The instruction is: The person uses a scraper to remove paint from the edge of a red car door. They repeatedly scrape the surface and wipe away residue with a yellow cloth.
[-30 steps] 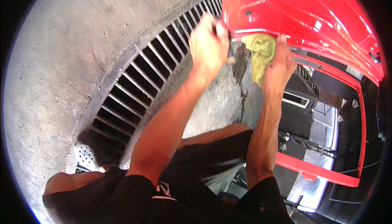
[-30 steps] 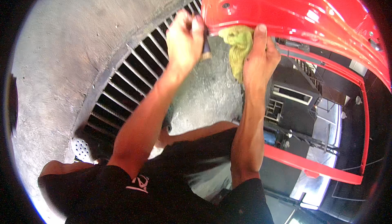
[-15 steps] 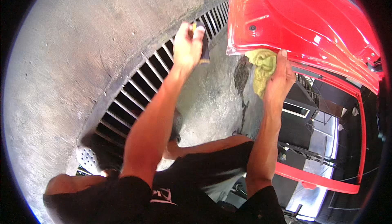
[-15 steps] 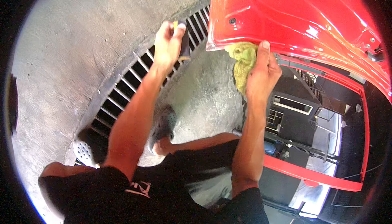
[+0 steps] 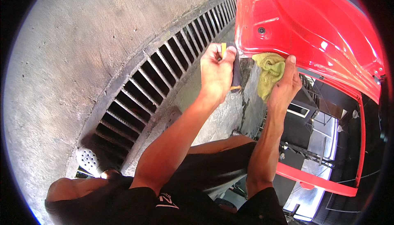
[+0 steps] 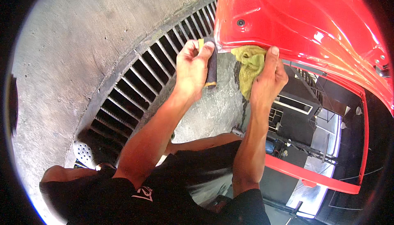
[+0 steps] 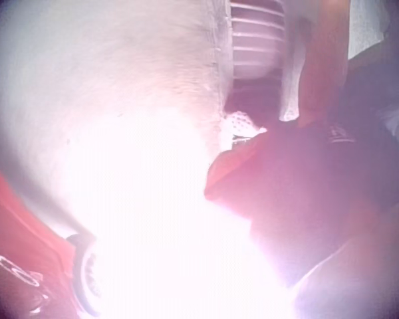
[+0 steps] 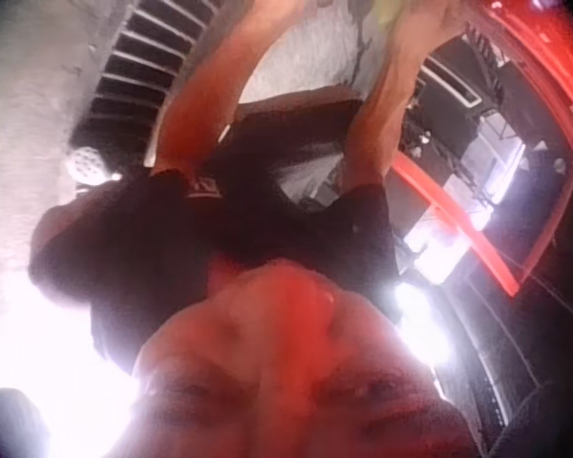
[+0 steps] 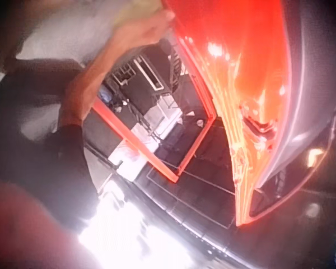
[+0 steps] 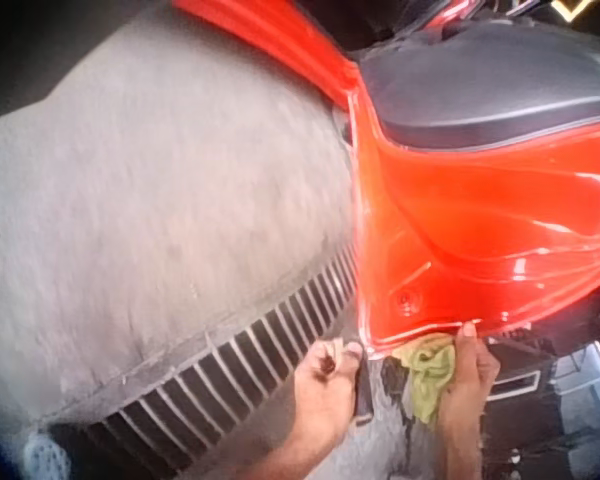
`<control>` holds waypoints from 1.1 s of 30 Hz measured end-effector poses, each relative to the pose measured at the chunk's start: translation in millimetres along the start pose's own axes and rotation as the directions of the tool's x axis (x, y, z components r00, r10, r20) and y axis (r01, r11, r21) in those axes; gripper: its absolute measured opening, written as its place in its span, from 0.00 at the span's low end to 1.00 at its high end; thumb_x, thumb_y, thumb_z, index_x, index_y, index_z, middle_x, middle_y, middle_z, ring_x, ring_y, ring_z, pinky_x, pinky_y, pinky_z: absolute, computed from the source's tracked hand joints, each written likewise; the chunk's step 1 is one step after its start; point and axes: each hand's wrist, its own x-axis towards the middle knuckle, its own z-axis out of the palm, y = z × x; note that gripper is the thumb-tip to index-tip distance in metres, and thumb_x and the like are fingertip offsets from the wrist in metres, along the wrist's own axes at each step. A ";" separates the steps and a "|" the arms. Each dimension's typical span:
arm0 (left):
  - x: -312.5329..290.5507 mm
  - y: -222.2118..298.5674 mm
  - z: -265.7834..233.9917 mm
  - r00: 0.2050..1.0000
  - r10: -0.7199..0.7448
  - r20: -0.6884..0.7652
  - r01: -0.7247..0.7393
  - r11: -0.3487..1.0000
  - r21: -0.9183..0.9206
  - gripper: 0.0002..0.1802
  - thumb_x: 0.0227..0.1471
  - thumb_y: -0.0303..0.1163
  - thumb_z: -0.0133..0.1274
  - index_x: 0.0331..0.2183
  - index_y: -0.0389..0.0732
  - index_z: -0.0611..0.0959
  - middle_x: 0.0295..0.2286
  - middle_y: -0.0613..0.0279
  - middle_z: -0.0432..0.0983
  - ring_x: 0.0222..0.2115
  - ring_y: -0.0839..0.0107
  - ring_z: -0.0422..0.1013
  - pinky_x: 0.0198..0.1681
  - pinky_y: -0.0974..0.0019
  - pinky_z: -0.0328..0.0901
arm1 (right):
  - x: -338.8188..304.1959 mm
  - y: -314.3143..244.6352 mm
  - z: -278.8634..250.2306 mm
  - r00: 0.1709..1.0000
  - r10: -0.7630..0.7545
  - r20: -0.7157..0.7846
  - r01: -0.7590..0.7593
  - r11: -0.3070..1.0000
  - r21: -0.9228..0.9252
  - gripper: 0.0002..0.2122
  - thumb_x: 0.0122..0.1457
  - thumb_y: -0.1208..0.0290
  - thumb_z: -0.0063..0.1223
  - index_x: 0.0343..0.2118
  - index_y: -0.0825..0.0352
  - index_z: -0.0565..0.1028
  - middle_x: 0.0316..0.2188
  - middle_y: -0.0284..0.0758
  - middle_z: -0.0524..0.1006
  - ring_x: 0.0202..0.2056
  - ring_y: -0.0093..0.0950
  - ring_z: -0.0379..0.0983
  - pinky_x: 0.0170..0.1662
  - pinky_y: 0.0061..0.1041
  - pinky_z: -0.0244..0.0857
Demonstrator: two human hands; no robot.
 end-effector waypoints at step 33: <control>44.5 14.2 1.7 0.994 0.111 0.016 -0.111 0.994 0.014 0.13 0.66 0.33 0.57 0.29 0.42 0.74 0.25 0.72 0.70 0.26 0.81 0.64 0.30 0.70 0.64 | -7.2 -1.8 4.6 0.999 0.010 0.036 -0.013 0.997 0.074 0.21 0.75 0.56 0.51 0.33 0.71 0.83 0.28 0.28 0.80 0.29 0.14 0.70 0.35 0.20 0.65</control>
